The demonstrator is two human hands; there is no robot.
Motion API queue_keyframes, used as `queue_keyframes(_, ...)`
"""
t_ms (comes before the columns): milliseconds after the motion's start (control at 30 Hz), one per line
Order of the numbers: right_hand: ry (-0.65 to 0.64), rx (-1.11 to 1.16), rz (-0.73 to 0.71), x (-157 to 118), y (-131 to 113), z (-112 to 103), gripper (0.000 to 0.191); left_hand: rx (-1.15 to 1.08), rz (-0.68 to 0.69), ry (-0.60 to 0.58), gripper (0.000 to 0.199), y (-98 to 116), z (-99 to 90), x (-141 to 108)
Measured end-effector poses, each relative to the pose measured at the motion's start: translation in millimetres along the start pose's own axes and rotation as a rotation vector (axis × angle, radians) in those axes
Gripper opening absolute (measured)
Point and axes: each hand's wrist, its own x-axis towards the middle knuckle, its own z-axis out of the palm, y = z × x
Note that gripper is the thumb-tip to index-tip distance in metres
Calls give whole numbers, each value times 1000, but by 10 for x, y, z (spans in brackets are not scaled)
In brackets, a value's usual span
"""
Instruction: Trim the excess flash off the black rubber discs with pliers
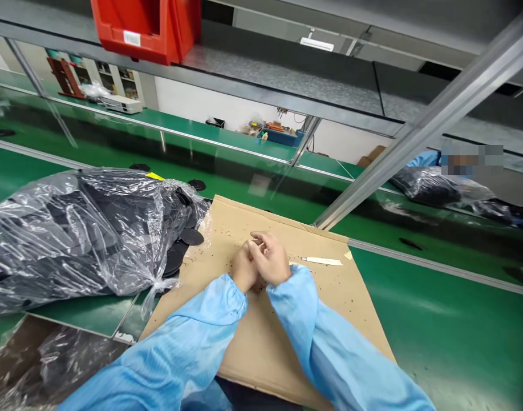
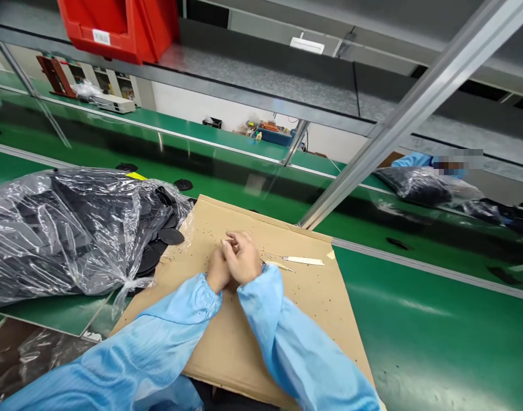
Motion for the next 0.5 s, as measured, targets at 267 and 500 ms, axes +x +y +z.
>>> queue_keyframes(267, 229, 120, 96, -562, 342, 89, 32, 6, 87, -145, 24, 31, 90, -190)
queue_keyframes(500, 253, 47, 123, -431, 371, 51, 27, 136, 84, -97, 23, 54, 87, -176)
